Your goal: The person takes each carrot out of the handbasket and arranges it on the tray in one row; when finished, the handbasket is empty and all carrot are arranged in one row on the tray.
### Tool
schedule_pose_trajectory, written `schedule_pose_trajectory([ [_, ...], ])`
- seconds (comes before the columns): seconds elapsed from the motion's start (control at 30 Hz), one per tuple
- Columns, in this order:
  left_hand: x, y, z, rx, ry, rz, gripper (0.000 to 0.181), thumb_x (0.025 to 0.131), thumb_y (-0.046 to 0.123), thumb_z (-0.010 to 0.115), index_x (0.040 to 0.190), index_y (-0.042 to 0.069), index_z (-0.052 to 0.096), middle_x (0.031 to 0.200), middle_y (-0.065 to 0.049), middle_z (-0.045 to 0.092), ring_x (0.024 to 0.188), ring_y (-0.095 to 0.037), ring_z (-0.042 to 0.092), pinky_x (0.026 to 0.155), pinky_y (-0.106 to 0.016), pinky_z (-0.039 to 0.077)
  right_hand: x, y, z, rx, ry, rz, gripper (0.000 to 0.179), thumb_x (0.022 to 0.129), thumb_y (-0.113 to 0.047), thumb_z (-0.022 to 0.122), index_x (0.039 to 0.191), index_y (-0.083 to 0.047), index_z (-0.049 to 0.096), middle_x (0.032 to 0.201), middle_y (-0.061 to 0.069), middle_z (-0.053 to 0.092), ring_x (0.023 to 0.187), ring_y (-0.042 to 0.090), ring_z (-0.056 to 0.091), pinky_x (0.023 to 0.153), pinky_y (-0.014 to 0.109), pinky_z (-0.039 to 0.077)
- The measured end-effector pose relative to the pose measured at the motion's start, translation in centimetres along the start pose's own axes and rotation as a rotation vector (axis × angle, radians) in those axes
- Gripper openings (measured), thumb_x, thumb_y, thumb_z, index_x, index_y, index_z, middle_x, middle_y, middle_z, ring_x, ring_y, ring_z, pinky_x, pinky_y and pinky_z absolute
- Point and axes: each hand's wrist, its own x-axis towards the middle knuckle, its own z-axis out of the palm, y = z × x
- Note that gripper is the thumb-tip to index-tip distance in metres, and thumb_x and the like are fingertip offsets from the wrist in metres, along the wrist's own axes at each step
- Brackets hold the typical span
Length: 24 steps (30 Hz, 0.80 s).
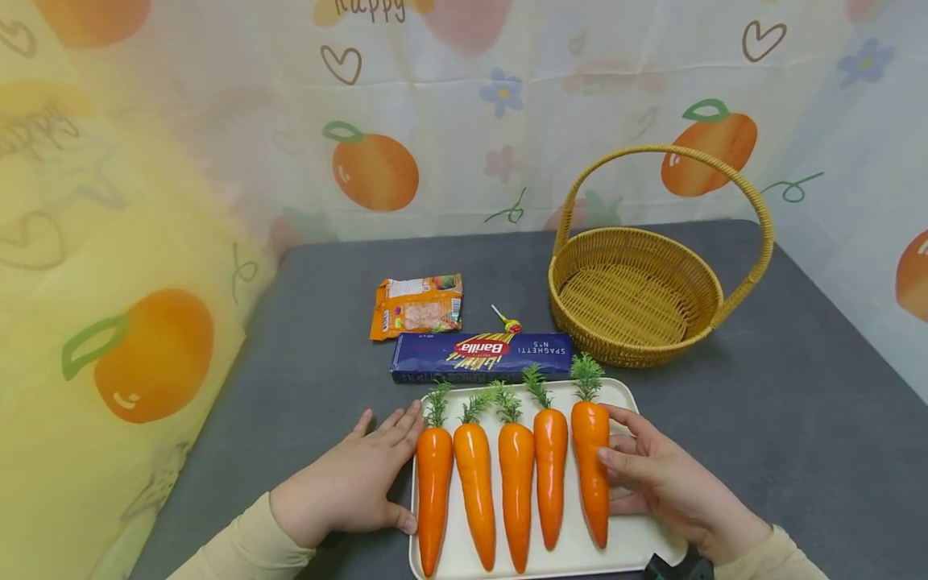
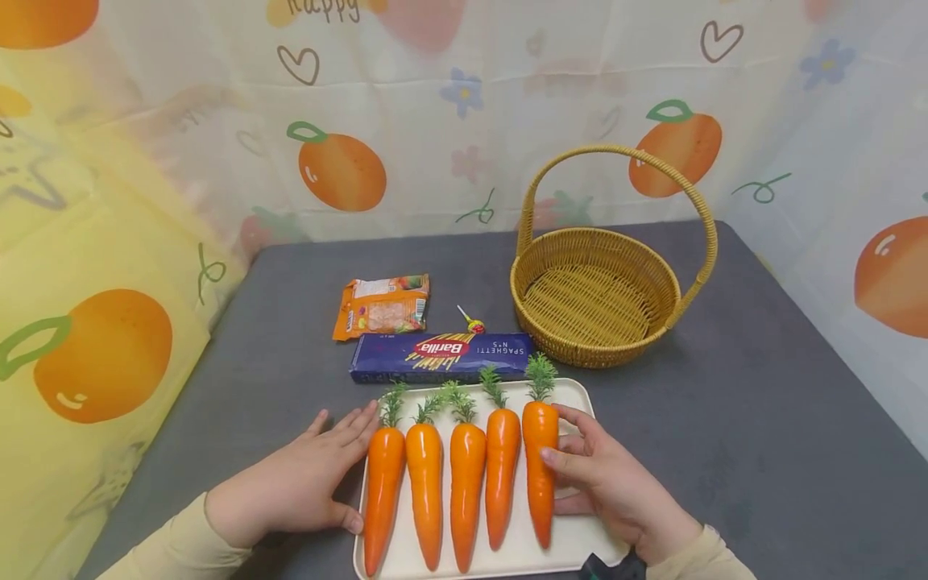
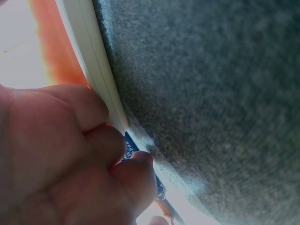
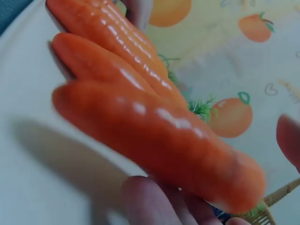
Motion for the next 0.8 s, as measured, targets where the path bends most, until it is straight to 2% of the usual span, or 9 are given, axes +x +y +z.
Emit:
schedule_pose_trajectory([
  [0.1,0.0,-0.1,0.0,-0.001,0.001,0.000,0.135,0.073,0.068,0.093,0.175,0.008,0.030,0.186,-0.008,0.015,0.171,-0.037,0.023,0.134,-0.074,0.006,-0.2,0.1,0.4,-0.060,-0.004,-0.010,0.094,0.113,-0.024,0.066,0.176,-0.010,-0.002,0.140,0.009,0.065,0.115,0.027,0.075,0.087,0.050,0.068],
  [0.23,0.0,-0.1,0.1,-0.002,0.005,-0.003,0.135,0.072,0.068,0.094,0.175,0.008,0.030,0.186,-0.008,0.016,0.171,-0.037,0.023,0.133,-0.075,0.006,-0.3,0.2,0.8,-0.112,0.011,-0.026,0.093,0.111,-0.020,0.067,0.175,-0.007,0.001,0.141,0.015,0.061,0.113,0.028,0.075,0.085,0.049,0.068],
  [0.4,0.0,0.0,0.2,-0.007,0.005,-0.013,0.136,0.072,0.068,0.094,0.175,0.008,0.029,0.186,-0.007,0.015,0.171,-0.037,0.023,0.133,-0.075,0.006,-0.3,-0.2,1.1,-0.198,0.127,0.008,0.090,0.111,-0.019,0.068,0.176,-0.005,0.007,0.150,0.028,0.053,0.107,0.027,0.074,0.083,0.050,0.067],
  [0.47,-0.1,0.0,0.2,-0.007,0.003,-0.017,0.135,0.073,0.067,0.094,0.176,0.009,0.029,0.186,-0.007,0.015,0.171,-0.037,0.023,0.133,-0.075,0.006,-0.3,-0.4,1.1,-0.228,0.164,0.021,0.088,0.110,-0.020,0.069,0.176,-0.005,0.012,0.151,0.030,0.052,0.105,0.027,0.074,0.082,0.050,0.066],
  [0.67,0.3,-0.2,0.4,-0.014,-0.010,-0.012,0.134,0.074,0.067,0.093,0.176,0.012,0.027,0.187,-0.004,0.013,0.172,-0.037,0.019,0.133,-0.076,0.005,-1.0,-1.2,0.1,-0.303,0.196,-0.002,0.081,0.110,-0.023,0.069,0.173,-0.002,0.022,0.149,0.028,0.055,0.108,0.028,0.074,0.087,0.049,0.066],
  [0.8,0.6,-0.8,0.9,-0.040,-0.008,0.033,0.133,0.074,0.069,0.092,0.176,0.011,0.029,0.186,-0.006,0.015,0.172,-0.039,0.018,0.131,-0.078,0.006,-1.6,-2.6,-1.0,-0.393,0.225,-0.058,0.079,0.114,-0.026,0.064,0.173,0.000,0.019,0.154,0.032,0.051,0.115,0.029,0.074,0.093,0.050,0.066],
])
